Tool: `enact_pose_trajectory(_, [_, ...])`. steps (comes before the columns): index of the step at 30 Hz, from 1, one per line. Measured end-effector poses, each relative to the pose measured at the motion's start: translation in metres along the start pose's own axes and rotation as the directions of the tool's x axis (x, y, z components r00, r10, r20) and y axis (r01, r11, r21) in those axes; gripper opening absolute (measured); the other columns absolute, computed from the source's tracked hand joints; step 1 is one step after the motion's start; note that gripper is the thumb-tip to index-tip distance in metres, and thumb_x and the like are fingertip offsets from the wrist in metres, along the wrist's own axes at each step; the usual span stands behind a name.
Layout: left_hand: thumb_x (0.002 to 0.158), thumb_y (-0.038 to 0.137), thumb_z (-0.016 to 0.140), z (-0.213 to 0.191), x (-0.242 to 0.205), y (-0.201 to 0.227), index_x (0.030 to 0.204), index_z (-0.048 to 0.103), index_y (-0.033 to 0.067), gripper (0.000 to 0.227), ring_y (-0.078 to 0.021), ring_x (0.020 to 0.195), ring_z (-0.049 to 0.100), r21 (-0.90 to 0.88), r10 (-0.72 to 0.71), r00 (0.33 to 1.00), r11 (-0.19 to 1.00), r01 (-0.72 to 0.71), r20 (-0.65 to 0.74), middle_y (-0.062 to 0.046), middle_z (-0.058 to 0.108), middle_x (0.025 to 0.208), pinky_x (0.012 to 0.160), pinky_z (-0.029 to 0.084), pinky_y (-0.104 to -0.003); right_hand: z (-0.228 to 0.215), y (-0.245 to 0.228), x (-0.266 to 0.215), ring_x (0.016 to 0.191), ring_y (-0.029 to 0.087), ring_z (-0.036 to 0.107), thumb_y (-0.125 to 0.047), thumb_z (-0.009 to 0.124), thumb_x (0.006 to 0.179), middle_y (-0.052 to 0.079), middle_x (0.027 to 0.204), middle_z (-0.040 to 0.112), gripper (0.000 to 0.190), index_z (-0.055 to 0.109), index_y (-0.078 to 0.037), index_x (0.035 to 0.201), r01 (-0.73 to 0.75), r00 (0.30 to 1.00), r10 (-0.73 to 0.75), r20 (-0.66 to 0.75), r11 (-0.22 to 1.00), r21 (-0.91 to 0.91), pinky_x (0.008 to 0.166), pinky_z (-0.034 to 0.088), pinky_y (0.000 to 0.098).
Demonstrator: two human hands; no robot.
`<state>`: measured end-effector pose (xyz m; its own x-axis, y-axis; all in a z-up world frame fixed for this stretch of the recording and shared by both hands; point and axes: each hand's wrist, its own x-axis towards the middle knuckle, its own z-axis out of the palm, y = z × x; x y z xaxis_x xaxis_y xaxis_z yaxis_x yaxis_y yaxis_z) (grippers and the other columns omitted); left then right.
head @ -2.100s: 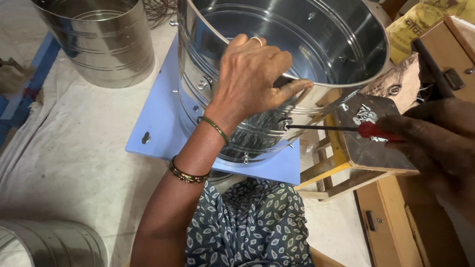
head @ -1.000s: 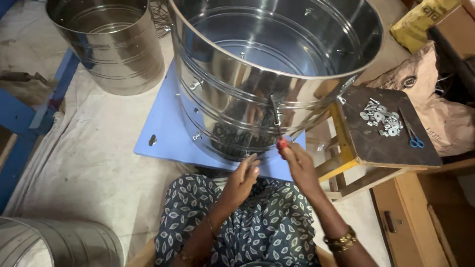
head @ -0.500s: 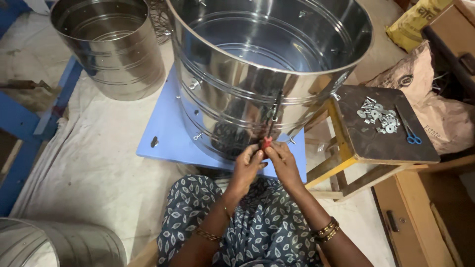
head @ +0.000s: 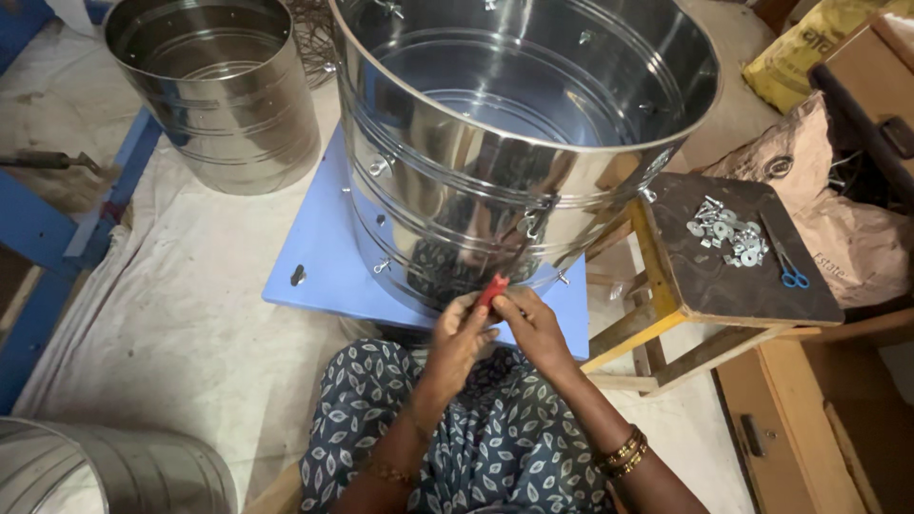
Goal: The person assembles a large cylindrical metal container by inserting bolts and tightening them with a red-handled screwdriver. The person rotates the container to access different sections and continues securing the bolts around the circumference.
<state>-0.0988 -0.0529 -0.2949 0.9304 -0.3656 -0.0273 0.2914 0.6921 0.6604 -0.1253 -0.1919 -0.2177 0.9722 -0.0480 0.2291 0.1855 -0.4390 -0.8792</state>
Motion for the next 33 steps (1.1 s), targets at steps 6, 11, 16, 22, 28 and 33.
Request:
enact_pose_trajectory(6, [0.097, 0.007, 0.065, 0.000, -0.015, 0.063, 0.123, 0.060, 0.0008, 0.027, -0.0140, 0.084, 0.068, 0.132, 0.249, 0.914, 0.967, -0.217, -0.319, -0.011, 0.071, 0.106, 0.073, 0.058, -0.026, -0.045, -0.103, -0.002, 0.085, 0.016, 0.065, -0.022, 0.070, 0.094, 0.007, 0.098, 0.072, 0.029, 0.074, -0.010, 0.120, -0.070, 0.993, 0.049, -0.105, 0.975, -0.210, 0.068, 0.054, 0.0289])
enact_pose_trajectory(11, [0.095, -0.001, 0.071, 0.038, -0.017, 0.157, 0.127, 0.060, -0.0019, 0.034, -0.0130, 0.093, 0.068, 0.342, 0.581, 0.768, 0.803, -0.487, -0.269, -0.010, 0.069, 0.109, 0.080, 0.058, -0.025, -0.077, -0.188, 0.012, 0.080, 0.016, 0.062, -0.013, 0.074, 0.097, 0.005, 0.099, 0.073, 0.024, 0.075, -0.013, 0.121, 0.285, 0.914, -0.385, -0.125, 0.832, -0.476, 0.071, 0.050, 0.0290])
enact_pose_trajectory(16, [0.095, -0.005, 0.076, 0.125, -0.009, 0.226, 0.141, 0.051, 0.0011, 0.053, -0.0153, 0.103, 0.072, 0.469, 0.721, 0.670, 0.537, -0.701, 0.175, -0.010, 0.074, 0.110, 0.090, 0.061, -0.028, -0.076, -0.253, 0.036, 0.103, 0.028, 0.067, -0.007, 0.076, 0.091, 0.015, 0.121, 0.062, 0.046, 0.061, -0.006, 0.134, 0.599, 0.774, -0.624, 0.112, 0.662, -0.451, 0.086, 0.057, 0.0358])
enact_pose_trajectory(22, [0.099, -0.001, 0.071, 0.193, -0.020, 0.244, 0.153, 0.042, 0.0034, 0.062, -0.0128, 0.102, 0.075, 0.569, 0.611, 0.670, 0.397, -0.720, 0.422, -0.010, 0.078, 0.108, 0.091, 0.063, -0.026, -0.082, -0.280, 0.065, 0.110, 0.032, 0.068, 0.001, 0.075, 0.093, 0.016, 0.125, 0.060, 0.051, 0.061, -0.008, 0.142, 0.694, 0.686, -0.686, 0.242, 0.517, -0.502, 0.091, 0.058, 0.0376])
enact_pose_trajectory(28, [0.104, 0.002, 0.066, 0.165, -0.023, 0.223, 0.151, 0.042, 0.0031, 0.053, -0.0148, 0.111, 0.074, 0.559, 0.565, 0.661, 0.376, -0.739, 0.494, -0.012, 0.076, 0.119, 0.091, 0.061, -0.028, -0.116, -0.237, 0.064, 0.091, 0.024, 0.070, 0.001, 0.077, 0.095, 0.018, 0.117, 0.060, 0.030, 0.064, 0.000, 0.121, 0.584, 0.731, -0.682, 0.033, 0.599, -0.548, 0.080, 0.058, 0.0329])
enact_pose_trajectory(33, [0.102, 0.009, 0.064, 0.097, -0.033, 0.175, 0.141, 0.051, 0.0017, 0.042, -0.0155, 0.101, 0.075, 0.657, 0.496, 0.806, 0.495, -0.568, 0.323, -0.013, 0.079, 0.106, 0.086, 0.059, -0.028, -0.153, -0.151, 0.042, 0.094, 0.023, 0.066, -0.002, 0.078, 0.106, 0.016, 0.117, 0.063, 0.022, 0.066, 0.002, 0.124, 0.386, 0.673, -0.702, -0.233, 0.602, -0.699, 0.084, 0.054, 0.0344])
